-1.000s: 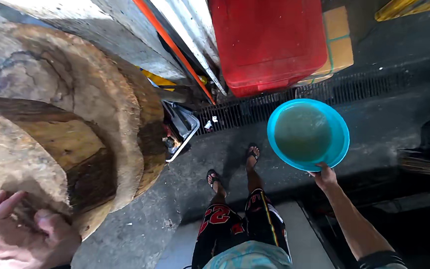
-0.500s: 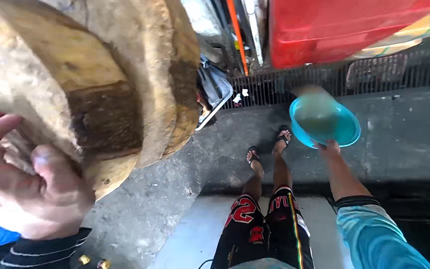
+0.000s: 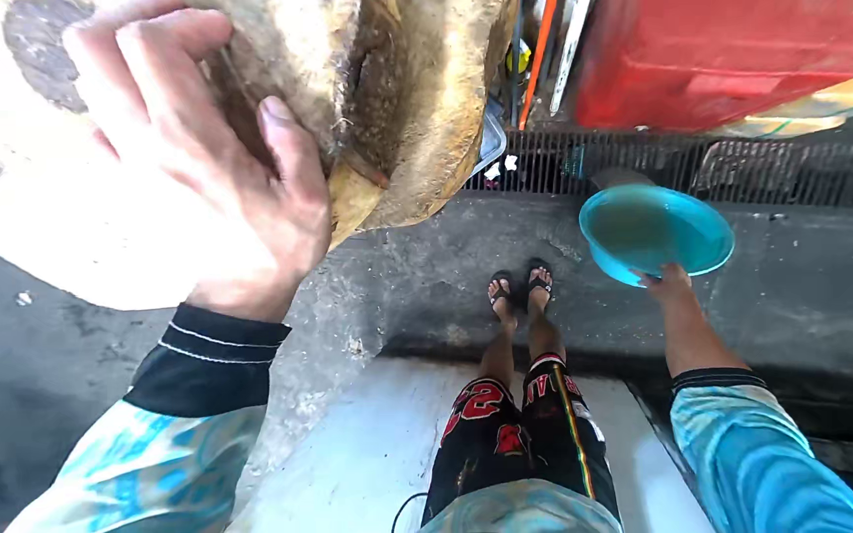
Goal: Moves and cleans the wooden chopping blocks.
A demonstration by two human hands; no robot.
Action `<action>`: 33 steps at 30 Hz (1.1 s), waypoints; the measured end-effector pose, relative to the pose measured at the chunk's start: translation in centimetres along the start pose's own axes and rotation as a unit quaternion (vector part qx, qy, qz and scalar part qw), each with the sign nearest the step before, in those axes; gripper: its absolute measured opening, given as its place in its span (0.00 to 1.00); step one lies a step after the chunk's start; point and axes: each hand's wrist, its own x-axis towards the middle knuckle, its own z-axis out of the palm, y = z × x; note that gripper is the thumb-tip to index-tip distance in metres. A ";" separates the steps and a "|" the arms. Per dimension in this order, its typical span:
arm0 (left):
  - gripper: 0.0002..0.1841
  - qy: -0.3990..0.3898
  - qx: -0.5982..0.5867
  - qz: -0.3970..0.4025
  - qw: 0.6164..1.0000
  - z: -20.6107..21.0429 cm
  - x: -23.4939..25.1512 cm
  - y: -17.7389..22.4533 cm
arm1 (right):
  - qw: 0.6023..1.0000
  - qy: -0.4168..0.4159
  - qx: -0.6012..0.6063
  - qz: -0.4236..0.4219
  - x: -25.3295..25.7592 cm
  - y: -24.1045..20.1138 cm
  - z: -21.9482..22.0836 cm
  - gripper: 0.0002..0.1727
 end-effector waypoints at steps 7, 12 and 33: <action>0.30 -0.005 0.003 -0.013 1.000 0.0 0.0 0.3 | 0.996 0.017 -0.078 -0.025 1.4 -4.7 -0.9 0.30; 0.30 -0.004 0.001 -0.020 1.000 0.1 0.0 0.4 | 0.976 0.066 -0.196 -0.071 2.1 -8.0 -0.2 0.39; 0.28 0.033 -0.034 0.003 0.999 1.6 -0.6 -1.8 | 0.728 0.234 -0.533 -0.362 2.2 -14.2 3.2 0.50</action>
